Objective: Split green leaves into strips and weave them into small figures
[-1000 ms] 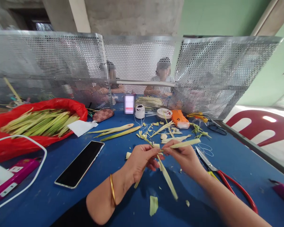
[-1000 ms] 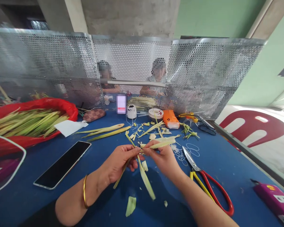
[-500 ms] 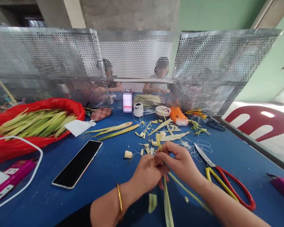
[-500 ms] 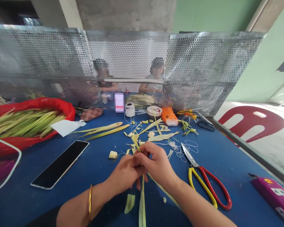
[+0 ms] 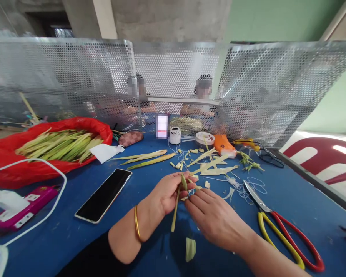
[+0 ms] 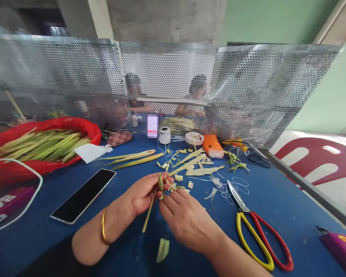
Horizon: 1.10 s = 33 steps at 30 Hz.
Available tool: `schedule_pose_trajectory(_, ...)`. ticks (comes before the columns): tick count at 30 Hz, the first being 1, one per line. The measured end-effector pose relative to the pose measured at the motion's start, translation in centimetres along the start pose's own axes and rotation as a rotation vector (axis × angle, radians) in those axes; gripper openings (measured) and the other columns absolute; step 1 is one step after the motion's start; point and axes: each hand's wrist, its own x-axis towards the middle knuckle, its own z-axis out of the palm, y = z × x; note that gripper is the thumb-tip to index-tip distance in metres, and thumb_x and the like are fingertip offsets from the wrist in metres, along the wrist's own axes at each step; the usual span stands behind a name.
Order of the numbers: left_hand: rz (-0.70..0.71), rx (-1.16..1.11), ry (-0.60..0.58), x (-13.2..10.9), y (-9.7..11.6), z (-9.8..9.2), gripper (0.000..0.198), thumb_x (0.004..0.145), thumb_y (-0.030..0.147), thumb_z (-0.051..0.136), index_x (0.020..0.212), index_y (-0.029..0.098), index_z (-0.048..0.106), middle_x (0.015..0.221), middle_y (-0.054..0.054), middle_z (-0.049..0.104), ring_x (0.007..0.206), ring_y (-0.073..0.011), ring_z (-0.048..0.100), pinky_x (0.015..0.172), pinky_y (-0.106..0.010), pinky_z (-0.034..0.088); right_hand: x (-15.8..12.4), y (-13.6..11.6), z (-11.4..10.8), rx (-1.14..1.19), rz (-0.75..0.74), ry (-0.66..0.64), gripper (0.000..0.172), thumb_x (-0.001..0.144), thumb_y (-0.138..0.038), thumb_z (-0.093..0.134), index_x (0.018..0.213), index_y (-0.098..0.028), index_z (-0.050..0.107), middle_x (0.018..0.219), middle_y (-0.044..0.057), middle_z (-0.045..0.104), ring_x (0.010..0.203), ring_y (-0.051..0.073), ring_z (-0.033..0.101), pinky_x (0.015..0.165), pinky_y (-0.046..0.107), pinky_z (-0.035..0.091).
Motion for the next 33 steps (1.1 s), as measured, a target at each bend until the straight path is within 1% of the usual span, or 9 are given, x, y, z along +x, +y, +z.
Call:
schedule_pose_trajectory(3,0.009,-0.047,-0.010,0.1,-0.2,0.0,0.018,0.088,0.020,0.057,0.075,0.010,0.065,0.066,-0.003,0.066,0.053,-0.0065,0.059,0.047,-0.012,0.047,0.0,-0.1,-0.2,0.057,-0.011,0.033,0.015,0.092,-0.022,0.048,0.091,-0.014,0.061,0.075,0.005,0.061,0.072,0.021,0.053,0.072,0.036,0.041)
schedule_pose_trajectory(8,0.038,-0.064,-0.033,0.4,-1.6,0.4,0.017,0.087,0.020,0.058,0.074,0.010,0.063,0.064,-0.003,0.065,0.052,-0.0083,0.059,0.052,-0.017,0.049,0.2,-0.8,-0.3,-0.029,-0.114,0.092,0.023,0.092,-0.011,0.047,0.111,-0.012,0.061,0.075,0.003,0.061,0.070,0.018,0.053,0.080,0.038,0.043)
schedule_pose_trajectory(12,0.009,-0.155,-0.090,0.6,-2.1,0.7,0.015,0.086,0.015,0.056,0.071,0.012,0.060,0.062,-0.002,0.063,0.053,-0.0098,0.059,0.057,-0.021,0.049,0.3,-0.8,0.4,-0.030,-0.120,0.101,0.017,0.092,-0.011,0.048,0.092,-0.015,0.064,0.075,0.003,0.060,0.072,0.018,0.054,0.085,0.039,0.043)
schedule_pose_trajectory(15,-0.002,-0.196,-0.095,0.6,-2.1,0.7,0.014,0.086,0.018,0.058,0.074,0.012,0.062,0.067,-0.002,0.064,0.057,-0.0094,0.060,0.060,-0.020,0.049,0.2,-0.6,1.0,-0.013,-0.130,0.150,0.017,0.091,-0.011,0.049,0.093,-0.014,0.065,0.077,0.003,0.062,0.074,0.017,0.054,0.086,0.038,0.043)
schedule_pose_trajectory(21,0.032,-0.112,-0.112,0.6,-2.5,0.7,0.014,0.082,0.019,0.063,0.070,0.012,0.062,0.063,-0.001,0.063,0.053,-0.0090,0.056,0.056,-0.019,0.046,-0.1,-0.4,1.1,0.053,-0.110,0.230,0.023,0.090,-0.007,0.045,0.077,-0.018,0.062,0.075,0.003,0.062,0.074,0.017,0.055,0.085,0.038,0.045)
schedule_pose_trajectory(23,0.097,-0.059,-0.067,0.5,-2.6,0.8,0.011,0.081,0.019,0.065,0.073,0.012,0.063,0.066,-0.002,0.066,0.055,-0.0086,0.058,0.055,-0.018,0.046,-0.2,-0.3,0.9,0.211,0.035,0.361,0.022,0.089,-0.007,0.043,0.084,-0.018,0.061,0.078,0.004,0.063,0.078,0.017,0.057,0.084,0.038,0.045)
schedule_pose_trajectory(27,0.179,0.075,-0.038,0.2,-2.6,0.8,0.007,0.080,0.020,0.065,0.078,0.014,0.062,0.070,-0.003,0.069,0.055,-0.0104,0.062,0.057,-0.021,0.051,-0.3,0.6,1.0,0.625,0.680,0.653,0.008,0.088,-0.018,0.053,0.082,-0.021,0.058,0.078,0.002,0.062,0.074,0.016,0.059,0.069,0.030,0.047)
schedule_pose_trajectory(30,0.245,0.142,-0.061,0.0,-2.5,0.8,0.011,0.081,0.024,0.064,0.078,0.014,0.061,0.070,-0.006,0.070,0.055,-0.0124,0.065,0.058,-0.023,0.053,0.0,1.3,1.6,1.006,1.061,0.682,0.014,0.083,-0.032,0.062,0.076,-0.020,0.058,0.068,-0.001,0.061,0.063,0.015,0.059,0.060,0.027,0.047)
schedule_pose_trajectory(33,0.265,0.200,-0.080,0.0,-2.5,0.8,0.013,0.080,0.027,0.064,0.079,0.015,0.061,0.064,-0.005,0.069,0.053,-0.0132,0.065,0.055,-0.022,0.053,0.3,1.6,2.1,1.307,1.246,0.647,0.025,0.075,-0.042,0.067,0.073,-0.019,0.056,0.058,-0.003,0.059,0.047,0.013,0.054,0.047,0.025,0.044)
